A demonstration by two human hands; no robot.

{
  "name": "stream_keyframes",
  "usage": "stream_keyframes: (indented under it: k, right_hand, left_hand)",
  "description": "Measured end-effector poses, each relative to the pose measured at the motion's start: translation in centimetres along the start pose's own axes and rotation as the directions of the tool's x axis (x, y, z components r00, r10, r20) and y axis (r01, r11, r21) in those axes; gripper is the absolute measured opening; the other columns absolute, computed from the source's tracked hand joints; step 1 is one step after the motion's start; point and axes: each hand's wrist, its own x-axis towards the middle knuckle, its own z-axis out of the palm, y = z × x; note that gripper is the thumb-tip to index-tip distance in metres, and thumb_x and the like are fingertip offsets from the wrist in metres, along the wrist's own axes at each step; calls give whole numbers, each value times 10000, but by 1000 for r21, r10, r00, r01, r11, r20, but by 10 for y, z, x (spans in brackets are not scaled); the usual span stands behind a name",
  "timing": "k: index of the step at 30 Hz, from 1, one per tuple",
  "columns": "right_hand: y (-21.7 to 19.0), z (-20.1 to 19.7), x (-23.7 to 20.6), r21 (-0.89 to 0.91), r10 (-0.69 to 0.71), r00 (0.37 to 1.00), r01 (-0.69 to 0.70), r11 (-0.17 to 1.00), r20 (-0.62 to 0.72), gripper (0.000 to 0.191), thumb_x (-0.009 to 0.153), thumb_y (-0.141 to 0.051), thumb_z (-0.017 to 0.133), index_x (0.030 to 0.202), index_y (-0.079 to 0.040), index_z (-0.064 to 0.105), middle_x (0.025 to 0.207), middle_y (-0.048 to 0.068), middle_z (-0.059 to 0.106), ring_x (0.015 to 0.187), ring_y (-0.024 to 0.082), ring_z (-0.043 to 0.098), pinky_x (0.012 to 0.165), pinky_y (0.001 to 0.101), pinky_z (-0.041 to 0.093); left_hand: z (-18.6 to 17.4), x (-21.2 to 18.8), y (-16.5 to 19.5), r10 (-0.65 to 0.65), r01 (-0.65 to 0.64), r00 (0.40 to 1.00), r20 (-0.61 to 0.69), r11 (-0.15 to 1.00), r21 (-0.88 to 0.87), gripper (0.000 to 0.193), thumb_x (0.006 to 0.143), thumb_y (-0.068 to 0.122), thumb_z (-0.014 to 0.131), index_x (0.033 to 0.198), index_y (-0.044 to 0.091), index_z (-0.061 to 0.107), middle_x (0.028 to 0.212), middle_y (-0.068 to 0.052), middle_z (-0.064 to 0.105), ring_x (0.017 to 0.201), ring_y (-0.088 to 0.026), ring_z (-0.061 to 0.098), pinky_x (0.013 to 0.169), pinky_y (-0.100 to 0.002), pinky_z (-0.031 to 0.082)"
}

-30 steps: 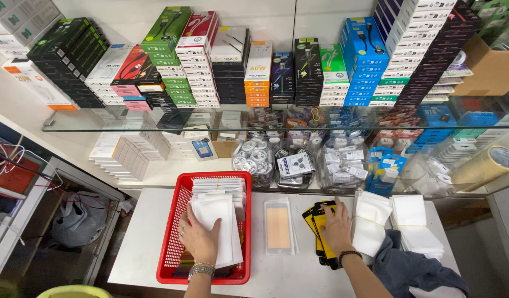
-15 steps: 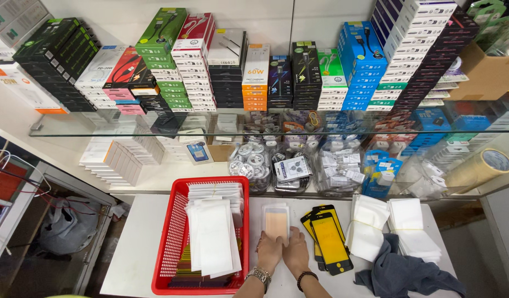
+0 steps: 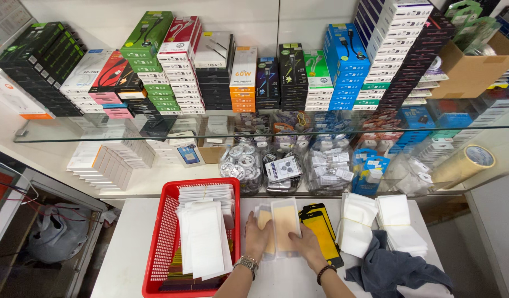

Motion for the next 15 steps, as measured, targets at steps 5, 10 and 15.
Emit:
stream_keyframes:
  k: [5,10,15]
  right_hand:
    - [-19,-40,9,272,-141,979,98,957,144,367,935,-208,682,1257,-38,637,1065,83,749,948,152,685,838,317,551]
    - [-82,-99,15,16,-634,772,634,773,35,201,966,-188,657,1096,-47,716,1047,29,711,948,145,654,852,295,523]
    - [-120,-122,10,-294,-489,786,603,741,378,152,880,-172,715,978,-68,768,938,27,731,882,134,691,801,291,550]
  left_hand:
    - [-10,12,25,8,281,837,548,852,-442,498,925,276,716,1324,-3,616,1174,-108,750,1004,-158,730,866,-315,594]
    - [-14,5,45,34,95,795,606,979,-180,288,941,293,723,1064,39,782,904,-15,789,732,-68,718,652,-252,565]
    - [-10,4,50,131,-129,797,590,991,-45,292,920,317,766,972,33,812,809,-5,757,649,-40,630,578,-255,501]
